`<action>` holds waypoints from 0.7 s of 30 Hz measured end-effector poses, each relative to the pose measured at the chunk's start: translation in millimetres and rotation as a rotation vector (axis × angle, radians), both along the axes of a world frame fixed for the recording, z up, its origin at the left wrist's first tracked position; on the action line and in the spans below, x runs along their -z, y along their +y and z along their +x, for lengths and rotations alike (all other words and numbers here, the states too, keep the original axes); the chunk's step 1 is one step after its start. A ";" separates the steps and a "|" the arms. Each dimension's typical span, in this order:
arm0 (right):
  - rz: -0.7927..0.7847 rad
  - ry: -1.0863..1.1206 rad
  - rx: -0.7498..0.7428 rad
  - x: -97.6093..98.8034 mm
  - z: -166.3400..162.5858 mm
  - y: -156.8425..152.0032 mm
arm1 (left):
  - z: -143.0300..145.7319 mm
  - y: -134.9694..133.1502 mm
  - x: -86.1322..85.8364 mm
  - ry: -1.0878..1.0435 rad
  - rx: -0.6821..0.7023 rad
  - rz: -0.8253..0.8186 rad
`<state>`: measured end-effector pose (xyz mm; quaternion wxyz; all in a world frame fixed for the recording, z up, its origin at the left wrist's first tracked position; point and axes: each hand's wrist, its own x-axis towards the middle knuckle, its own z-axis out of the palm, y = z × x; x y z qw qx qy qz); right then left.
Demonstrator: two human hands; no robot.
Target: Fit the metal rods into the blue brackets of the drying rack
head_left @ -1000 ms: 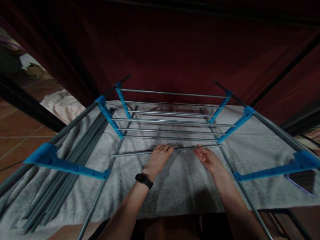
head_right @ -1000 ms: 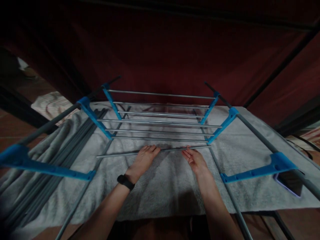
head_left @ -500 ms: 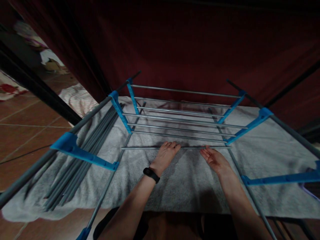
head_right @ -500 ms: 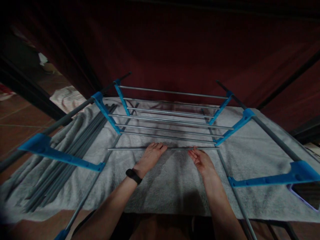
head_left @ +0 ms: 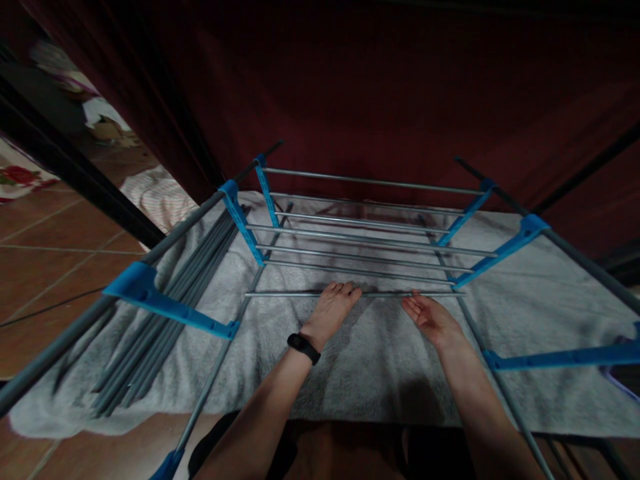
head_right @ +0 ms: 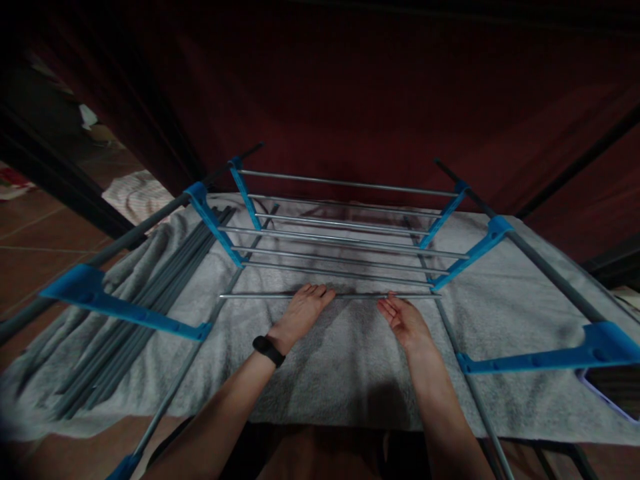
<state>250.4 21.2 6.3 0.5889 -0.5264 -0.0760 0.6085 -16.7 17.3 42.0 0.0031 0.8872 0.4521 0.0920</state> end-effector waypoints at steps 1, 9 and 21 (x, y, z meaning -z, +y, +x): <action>0.008 -0.002 -0.001 1.0 0.4 0.1 | -0.1 0.1 -0.4 0.001 0.000 -0.007; 0.002 0.002 0.006 2.2 1.0 -0.1 | 1.1 -1.1 -6.7 0.016 -0.011 -0.047; 0.019 0.025 0.006 -5.1 -0.2 0.2 | 1.9 -1.9 -1.2 0.019 -0.040 -0.036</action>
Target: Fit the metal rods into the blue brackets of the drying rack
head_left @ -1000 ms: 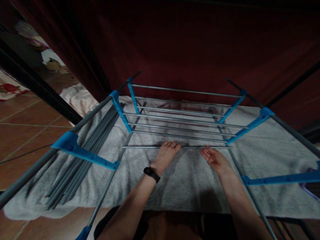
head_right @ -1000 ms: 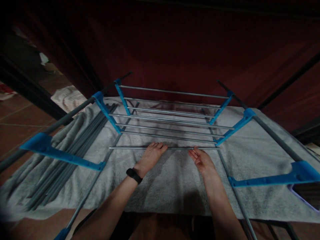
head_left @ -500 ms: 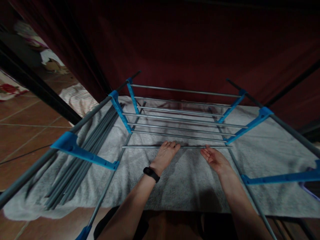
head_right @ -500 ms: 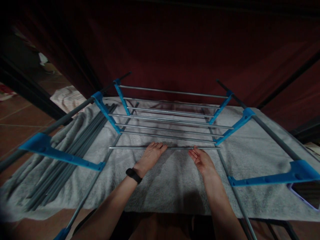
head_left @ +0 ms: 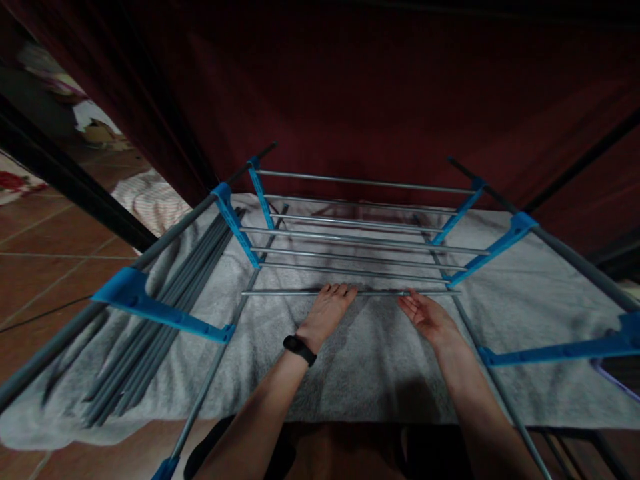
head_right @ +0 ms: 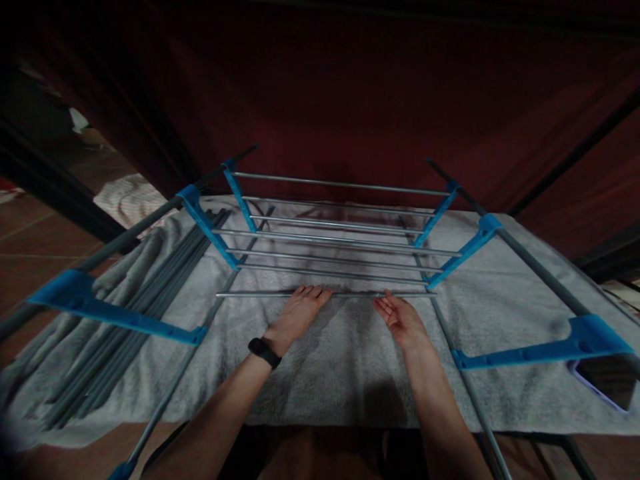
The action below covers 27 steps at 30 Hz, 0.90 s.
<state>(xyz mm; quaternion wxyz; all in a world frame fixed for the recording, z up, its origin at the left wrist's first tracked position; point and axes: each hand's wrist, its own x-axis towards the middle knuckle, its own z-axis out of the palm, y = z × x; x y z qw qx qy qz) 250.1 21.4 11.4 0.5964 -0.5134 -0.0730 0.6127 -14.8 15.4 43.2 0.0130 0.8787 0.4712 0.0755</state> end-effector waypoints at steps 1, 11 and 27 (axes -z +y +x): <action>0.000 0.000 0.000 -0.4 -0.2 -0.1 | -0.2 0.1 0.1 -0.005 -0.001 -0.001; -0.005 -0.001 0.013 -3.3 -2.7 -1.0 | -2.1 6.7 15.8 -0.039 0.013 0.016; 0.162 0.020 0.026 -12.7 3.9 -2.4 | -7.5 10.1 1.3 -0.131 -0.004 0.110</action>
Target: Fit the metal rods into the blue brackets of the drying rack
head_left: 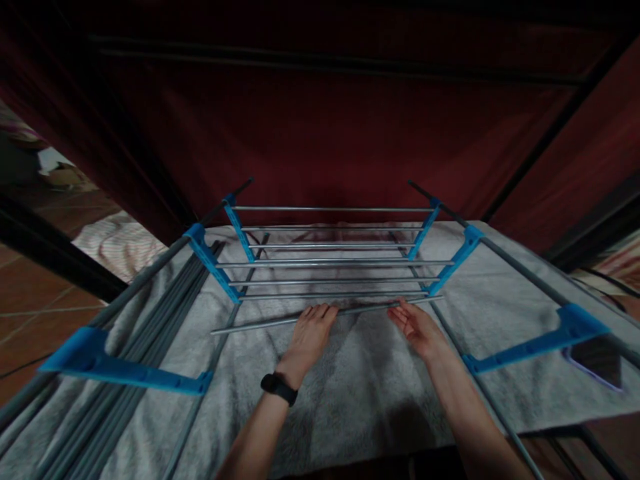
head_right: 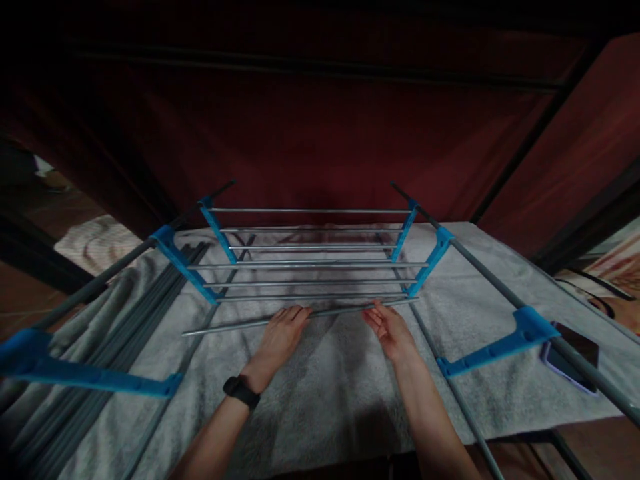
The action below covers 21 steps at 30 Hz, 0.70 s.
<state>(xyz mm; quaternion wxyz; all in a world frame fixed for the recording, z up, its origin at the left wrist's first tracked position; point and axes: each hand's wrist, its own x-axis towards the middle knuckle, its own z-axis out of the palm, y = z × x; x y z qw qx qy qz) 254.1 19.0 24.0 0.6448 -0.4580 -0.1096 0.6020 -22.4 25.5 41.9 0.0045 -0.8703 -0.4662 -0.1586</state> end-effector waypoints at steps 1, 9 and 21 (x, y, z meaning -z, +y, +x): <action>0.012 0.002 0.005 -1.4 1.7 0.2 | -1.4 0.5 -0.9 -0.001 -0.005 0.007; 0.080 0.004 0.088 -19.5 8.8 1.7 | -11.3 4.2 -7.5 -0.043 -0.010 0.070; 0.212 -0.115 0.139 -45.2 4.8 2.6 | -16.4 8.8 -7.1 -0.160 0.028 0.250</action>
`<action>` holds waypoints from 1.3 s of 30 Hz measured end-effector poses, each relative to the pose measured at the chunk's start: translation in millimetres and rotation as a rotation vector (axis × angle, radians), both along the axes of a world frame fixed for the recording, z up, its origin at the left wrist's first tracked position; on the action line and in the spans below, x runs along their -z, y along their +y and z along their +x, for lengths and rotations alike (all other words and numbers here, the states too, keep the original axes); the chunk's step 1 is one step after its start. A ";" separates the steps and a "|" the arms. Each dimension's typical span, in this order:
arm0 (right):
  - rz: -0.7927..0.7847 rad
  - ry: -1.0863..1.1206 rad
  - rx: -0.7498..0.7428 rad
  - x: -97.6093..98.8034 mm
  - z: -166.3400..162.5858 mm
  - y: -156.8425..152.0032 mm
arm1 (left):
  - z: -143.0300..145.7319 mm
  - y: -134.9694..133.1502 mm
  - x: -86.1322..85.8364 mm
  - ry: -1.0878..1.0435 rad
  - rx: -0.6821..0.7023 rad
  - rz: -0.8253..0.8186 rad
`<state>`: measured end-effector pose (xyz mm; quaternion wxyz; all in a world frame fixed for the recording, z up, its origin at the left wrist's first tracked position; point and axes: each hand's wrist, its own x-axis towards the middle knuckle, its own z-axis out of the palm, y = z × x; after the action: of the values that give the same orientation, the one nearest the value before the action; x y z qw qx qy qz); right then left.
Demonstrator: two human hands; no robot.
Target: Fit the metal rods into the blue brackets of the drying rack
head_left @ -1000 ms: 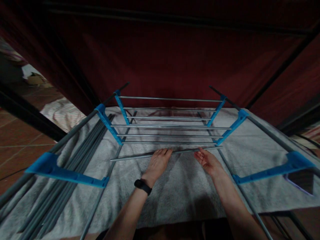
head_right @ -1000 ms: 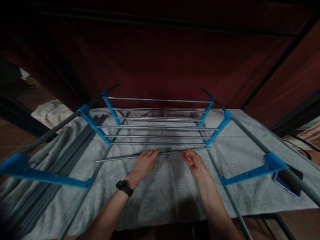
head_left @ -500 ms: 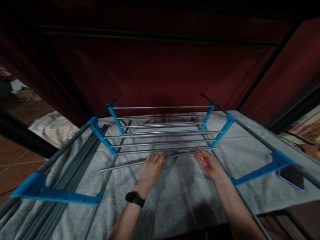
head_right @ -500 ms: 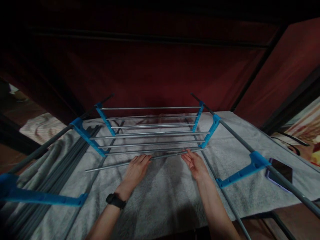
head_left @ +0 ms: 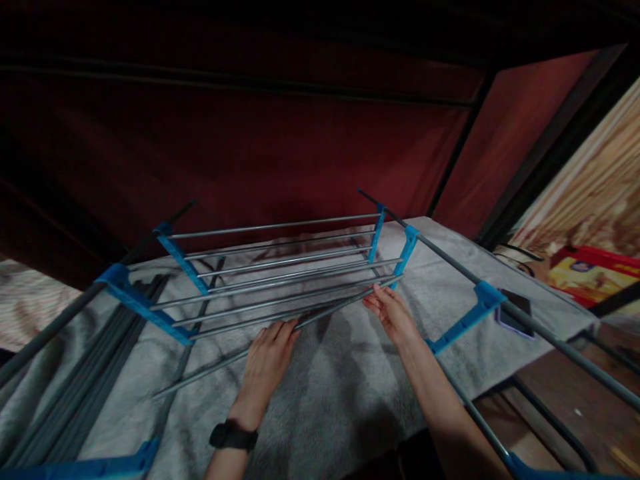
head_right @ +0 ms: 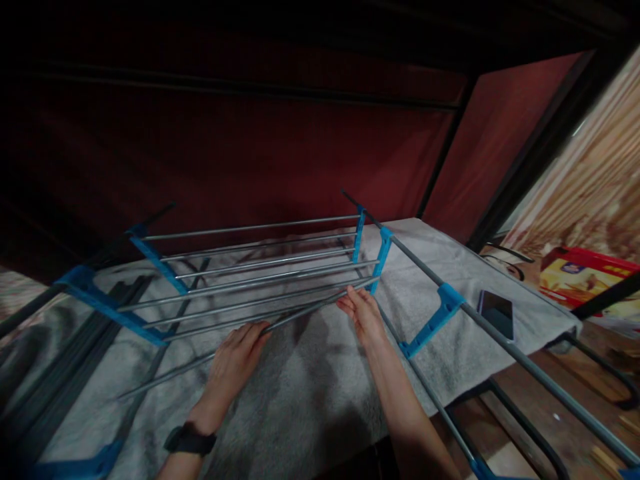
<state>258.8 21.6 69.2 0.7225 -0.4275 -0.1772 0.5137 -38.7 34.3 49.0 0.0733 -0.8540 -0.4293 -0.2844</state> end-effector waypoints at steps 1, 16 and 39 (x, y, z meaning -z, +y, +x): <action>0.012 -0.011 0.009 -2.3 0.2 0.3 | 0.1 0.3 1.0 -0.013 0.009 0.019; 0.068 -0.088 0.048 -15.7 1.1 11.9 | 4.6 -4.2 -3.9 0.045 0.044 0.076; -0.158 -0.087 -0.002 3.0 27.9 5.5 | 31.7 -24.3 -0.8 0.201 0.055 -0.001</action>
<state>286.8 27.1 66.2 0.6777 -0.5048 -0.1679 0.5076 -7.0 10.0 49.8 0.1079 -0.8897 -0.3964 -0.1990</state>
